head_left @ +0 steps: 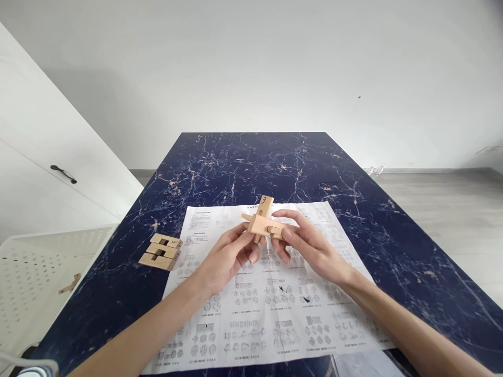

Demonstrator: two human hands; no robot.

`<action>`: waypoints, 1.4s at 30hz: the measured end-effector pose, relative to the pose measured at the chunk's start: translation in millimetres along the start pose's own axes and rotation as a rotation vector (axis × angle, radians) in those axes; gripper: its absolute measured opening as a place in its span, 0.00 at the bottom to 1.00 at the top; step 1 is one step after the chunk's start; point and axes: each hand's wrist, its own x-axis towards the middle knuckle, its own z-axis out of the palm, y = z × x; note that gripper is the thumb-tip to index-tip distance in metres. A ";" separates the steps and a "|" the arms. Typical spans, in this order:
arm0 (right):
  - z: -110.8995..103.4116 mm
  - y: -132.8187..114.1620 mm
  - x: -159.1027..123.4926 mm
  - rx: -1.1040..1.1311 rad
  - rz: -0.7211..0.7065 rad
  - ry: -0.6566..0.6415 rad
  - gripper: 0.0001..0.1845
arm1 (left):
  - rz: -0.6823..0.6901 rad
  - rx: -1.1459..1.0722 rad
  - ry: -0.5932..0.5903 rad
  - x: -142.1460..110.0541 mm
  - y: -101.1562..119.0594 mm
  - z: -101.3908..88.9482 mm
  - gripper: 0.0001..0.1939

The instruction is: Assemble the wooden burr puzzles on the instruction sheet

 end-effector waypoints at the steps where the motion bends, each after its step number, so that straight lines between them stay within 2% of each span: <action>1: 0.1 0.9 -0.2 0.012 0.006 -0.007 0.18 | 0.003 0.036 -0.025 -0.7 -0.2 0.5 0.14; 4: 0.1 5.1 -0.7 0.041 0.032 -0.023 0.17 | 0.030 0.162 -0.092 -2.8 -0.4 2.9 0.16; 9: -2.6 10.5 -1.0 0.017 0.040 0.008 0.14 | 0.093 0.387 -0.082 -5.3 0.4 6.5 0.17; 14: -6.6 9.8 -1.8 -0.058 0.072 0.007 0.13 | 0.115 0.476 -0.124 -8.0 1.4 7.3 0.17; 24: -7.1 9.4 -1.2 -0.152 0.065 0.032 0.15 | 0.074 0.429 -0.242 -7.7 1.3 6.0 0.19; 35: -1.8 6.6 -1.4 -0.044 0.044 0.071 0.12 | 0.071 0.416 -0.284 -6.7 -0.6 5.0 0.21; 42: -4.9 8.7 -3.4 -0.043 0.068 0.111 0.15 | 0.030 0.414 -0.341 -6.1 1.7 4.0 0.21</action>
